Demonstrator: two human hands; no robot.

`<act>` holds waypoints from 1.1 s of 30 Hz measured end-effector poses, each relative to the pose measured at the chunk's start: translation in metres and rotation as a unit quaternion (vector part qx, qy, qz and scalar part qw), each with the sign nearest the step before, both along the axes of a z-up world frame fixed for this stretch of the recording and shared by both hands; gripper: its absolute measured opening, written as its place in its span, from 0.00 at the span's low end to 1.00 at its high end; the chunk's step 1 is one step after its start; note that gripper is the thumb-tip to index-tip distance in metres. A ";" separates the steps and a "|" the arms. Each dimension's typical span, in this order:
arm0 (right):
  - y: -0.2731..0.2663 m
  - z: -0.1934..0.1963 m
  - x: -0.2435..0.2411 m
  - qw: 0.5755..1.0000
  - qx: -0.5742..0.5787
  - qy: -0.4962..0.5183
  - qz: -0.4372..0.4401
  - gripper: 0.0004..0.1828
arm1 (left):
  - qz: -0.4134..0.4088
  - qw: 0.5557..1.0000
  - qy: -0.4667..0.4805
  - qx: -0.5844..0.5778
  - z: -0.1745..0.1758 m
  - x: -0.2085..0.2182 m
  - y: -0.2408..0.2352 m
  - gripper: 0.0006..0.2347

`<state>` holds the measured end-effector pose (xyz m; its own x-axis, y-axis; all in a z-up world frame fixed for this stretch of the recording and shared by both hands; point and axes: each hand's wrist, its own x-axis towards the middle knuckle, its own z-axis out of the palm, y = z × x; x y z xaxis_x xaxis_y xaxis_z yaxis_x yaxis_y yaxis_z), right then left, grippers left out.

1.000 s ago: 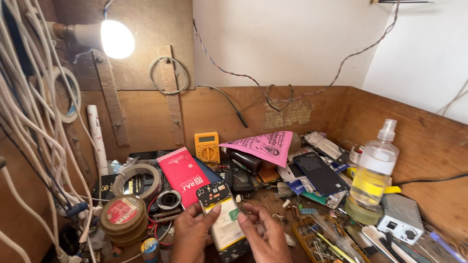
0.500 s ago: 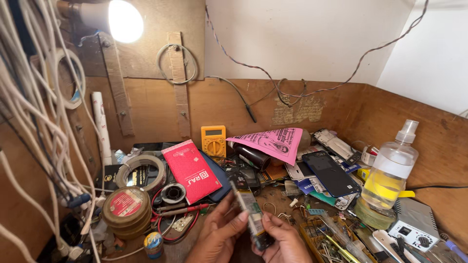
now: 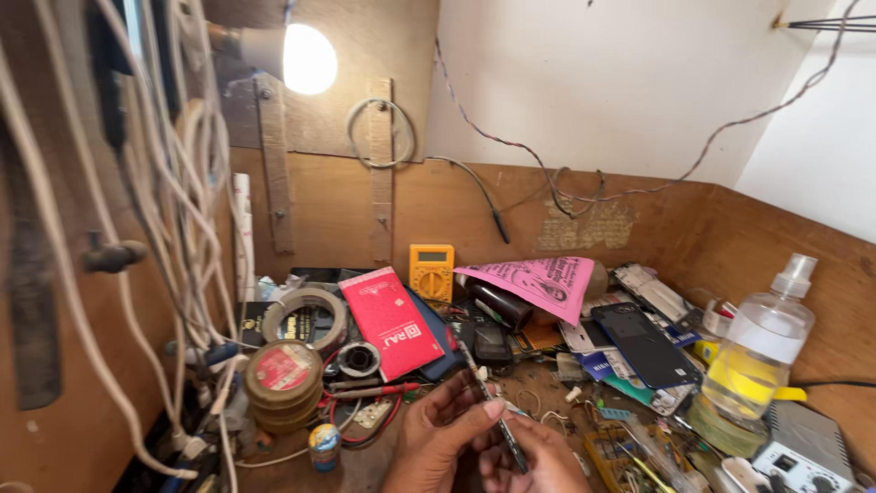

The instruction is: The person handles a disassembled smartphone, removes the back cover, and manipulates small internal components on a cluttered workbench. They pick up and examine tiny parts, then place them back into the phone chassis.

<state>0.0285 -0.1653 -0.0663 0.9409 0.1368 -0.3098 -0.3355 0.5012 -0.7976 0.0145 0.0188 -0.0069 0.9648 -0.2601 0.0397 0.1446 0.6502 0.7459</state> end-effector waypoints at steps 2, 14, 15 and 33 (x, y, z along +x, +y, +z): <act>0.007 0.001 0.001 0.997 -0.061 -0.021 -0.036 0.21 | 0.030 0.999 0.005 0.009 0.000 -0.001 0.000 0.28; 0.033 0.111 -0.026 0.887 -0.373 -0.251 -0.110 0.18 | 0.221 0.970 -0.013 0.100 0.004 -0.002 -0.006 0.34; 0.038 0.117 -0.027 0.892 -0.350 -0.266 -0.105 0.18 | 0.218 0.971 -0.029 0.090 0.006 -0.004 -0.005 0.33; 0.056 0.129 -0.027 0.925 -0.285 -0.239 -0.082 0.12 | 0.215 0.965 -0.080 0.128 0.018 -0.015 -0.006 0.34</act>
<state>0.0020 -0.1096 0.0631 0.9825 -0.0768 0.1696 0.1675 -0.0330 -0.9853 -0.0004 0.0127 0.0112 0.9725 0.1421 0.1846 -0.2280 0.4167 0.8800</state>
